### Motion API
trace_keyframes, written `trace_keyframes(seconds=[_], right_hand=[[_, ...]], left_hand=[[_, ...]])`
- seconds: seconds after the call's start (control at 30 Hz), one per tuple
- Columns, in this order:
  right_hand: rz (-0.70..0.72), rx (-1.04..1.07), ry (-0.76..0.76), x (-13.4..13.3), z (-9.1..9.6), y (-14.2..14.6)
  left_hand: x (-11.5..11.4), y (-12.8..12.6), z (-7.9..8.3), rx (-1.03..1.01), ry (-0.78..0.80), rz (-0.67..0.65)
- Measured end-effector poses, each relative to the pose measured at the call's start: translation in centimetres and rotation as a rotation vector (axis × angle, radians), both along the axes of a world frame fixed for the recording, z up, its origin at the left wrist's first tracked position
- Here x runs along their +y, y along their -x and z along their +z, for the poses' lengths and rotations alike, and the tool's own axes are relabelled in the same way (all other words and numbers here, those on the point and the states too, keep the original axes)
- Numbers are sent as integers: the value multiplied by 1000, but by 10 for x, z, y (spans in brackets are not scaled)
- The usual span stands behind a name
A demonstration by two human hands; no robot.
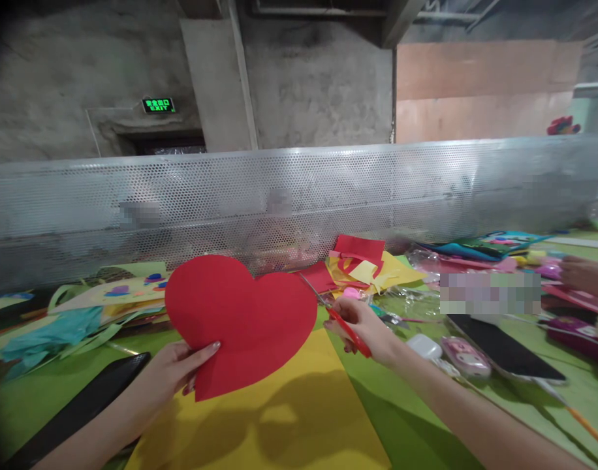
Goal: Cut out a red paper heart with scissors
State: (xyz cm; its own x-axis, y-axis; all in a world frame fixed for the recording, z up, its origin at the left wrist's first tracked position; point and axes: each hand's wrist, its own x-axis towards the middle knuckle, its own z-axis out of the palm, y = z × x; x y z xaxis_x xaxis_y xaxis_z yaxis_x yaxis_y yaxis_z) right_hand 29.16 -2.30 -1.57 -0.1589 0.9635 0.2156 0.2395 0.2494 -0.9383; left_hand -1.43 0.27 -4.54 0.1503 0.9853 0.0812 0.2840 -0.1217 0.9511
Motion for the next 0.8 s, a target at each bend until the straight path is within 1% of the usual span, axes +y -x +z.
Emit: trace_keyframes(seconds=[0.23,0.47,0.63,0.8], right_hand=[[24,-5,-10,1,0,0],[7,-41,-16,0,0,1],[9,-63,-13,0,1,1],[-8,-96,-14,-1,1,1]], left_hand=[[0,0,0,4,-10,-7],[2,2,-4,4,-12,-5],[1,2,-1,15,-14,-6],[1,2,1,-100,-4,12]])
